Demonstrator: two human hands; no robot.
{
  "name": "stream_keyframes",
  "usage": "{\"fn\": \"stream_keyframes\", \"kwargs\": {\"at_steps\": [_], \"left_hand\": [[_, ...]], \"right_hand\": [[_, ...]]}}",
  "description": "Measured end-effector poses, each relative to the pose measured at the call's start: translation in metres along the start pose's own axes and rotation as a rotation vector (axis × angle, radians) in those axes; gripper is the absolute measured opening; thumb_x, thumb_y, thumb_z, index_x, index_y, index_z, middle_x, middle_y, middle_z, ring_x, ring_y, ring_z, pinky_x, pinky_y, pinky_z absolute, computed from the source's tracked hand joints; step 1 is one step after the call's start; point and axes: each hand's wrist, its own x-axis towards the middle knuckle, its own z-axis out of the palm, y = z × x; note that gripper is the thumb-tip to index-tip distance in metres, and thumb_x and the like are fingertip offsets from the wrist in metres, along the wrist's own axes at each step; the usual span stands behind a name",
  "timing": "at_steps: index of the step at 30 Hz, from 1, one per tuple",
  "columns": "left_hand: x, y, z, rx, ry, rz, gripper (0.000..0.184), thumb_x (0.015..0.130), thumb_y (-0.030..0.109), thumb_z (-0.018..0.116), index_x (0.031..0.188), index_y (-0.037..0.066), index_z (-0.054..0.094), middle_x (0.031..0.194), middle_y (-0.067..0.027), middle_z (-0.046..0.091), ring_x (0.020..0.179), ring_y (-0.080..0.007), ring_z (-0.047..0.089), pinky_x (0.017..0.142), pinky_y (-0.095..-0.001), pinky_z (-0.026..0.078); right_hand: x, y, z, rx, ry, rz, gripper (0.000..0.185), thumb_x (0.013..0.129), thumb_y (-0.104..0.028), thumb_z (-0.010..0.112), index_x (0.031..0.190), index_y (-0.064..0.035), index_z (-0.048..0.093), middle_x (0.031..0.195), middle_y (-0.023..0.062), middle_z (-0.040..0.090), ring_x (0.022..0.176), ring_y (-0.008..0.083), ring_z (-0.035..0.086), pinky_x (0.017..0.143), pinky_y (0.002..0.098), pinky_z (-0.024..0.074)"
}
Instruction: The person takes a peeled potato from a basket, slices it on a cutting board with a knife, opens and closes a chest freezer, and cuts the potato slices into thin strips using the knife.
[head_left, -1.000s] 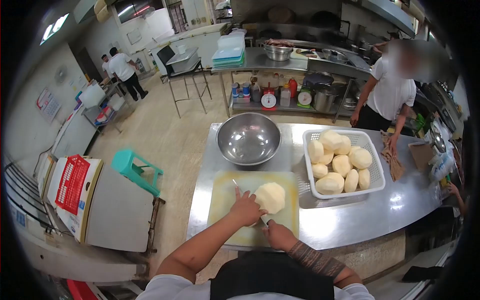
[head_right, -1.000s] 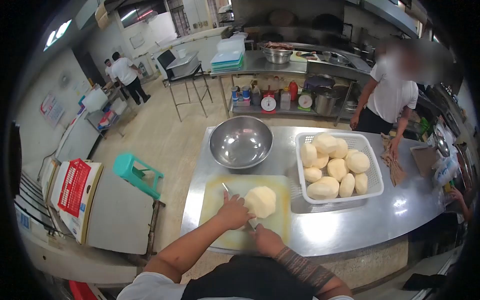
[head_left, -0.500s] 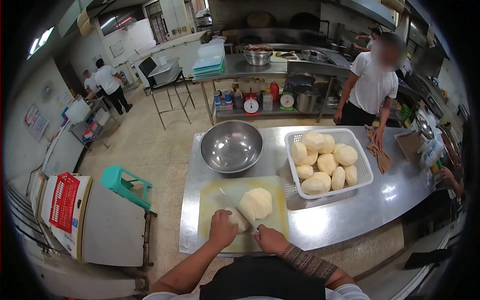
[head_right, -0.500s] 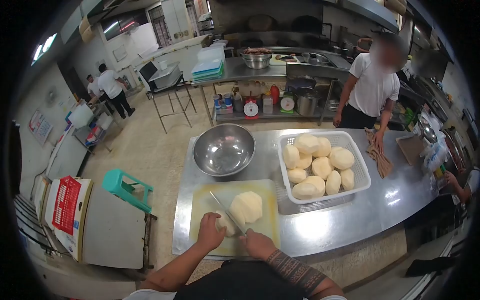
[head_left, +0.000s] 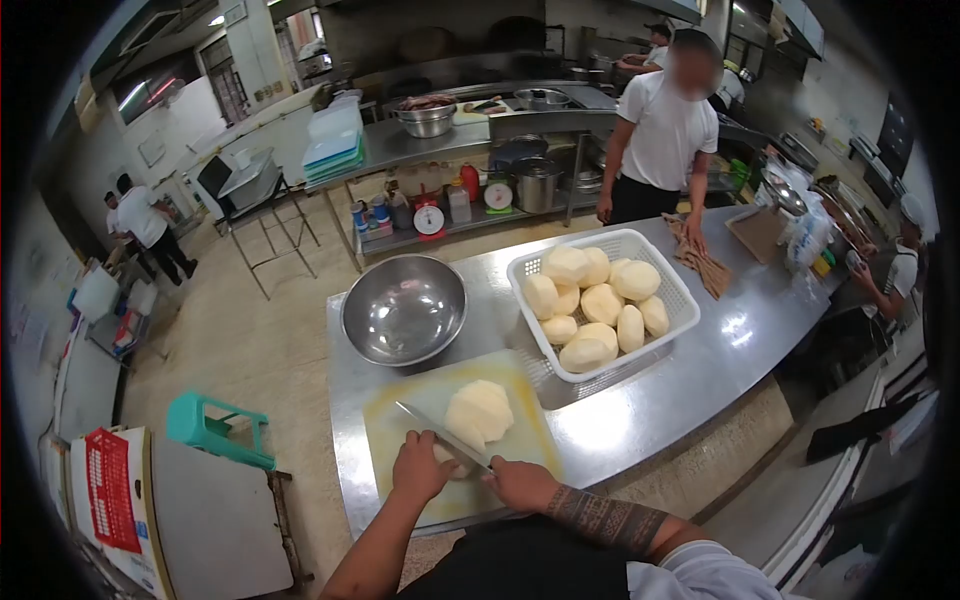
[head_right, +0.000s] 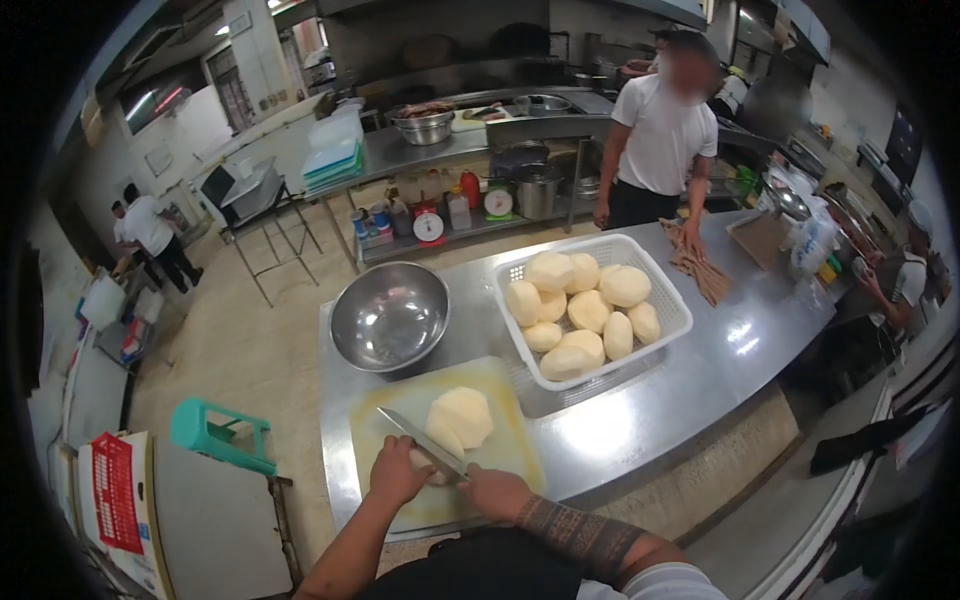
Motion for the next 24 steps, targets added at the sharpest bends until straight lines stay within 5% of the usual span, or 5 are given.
{"fn": "stream_keyframes", "kwargs": {"at_steps": [12,24], "left_hand": [[0.009,-0.014,0.012,0.01,0.043,0.086,0.064,0.079,0.028,0.091,0.127,0.002,0.058,0.125,-0.0216,0.056,0.111,-0.0452,0.063,0.094,-0.0533,0.054],[0.01,-0.019,0.009,0.036,0.043,0.143,0.062,0.076,0.031,0.093,0.121,0.002,0.06,0.12,-0.02,0.059,0.11,-0.0437,0.064,0.092,-0.0531,0.054]], "right_hand": [[0.003,-0.017,0.017,-0.117,0.254,0.055,0.025,0.1,-0.026,0.056,0.107,-0.0035,0.062,0.085,0.0186,0.074,0.079,0.0411,0.073,0.072,0.0554,0.0571],[0.005,-0.024,0.016,-0.111,0.235,0.172,0.022,0.096,-0.021,0.057,0.112,-0.0069,0.061,0.091,0.0196,0.075,0.087,0.0417,0.074,0.076,0.0557,0.0563]]}}
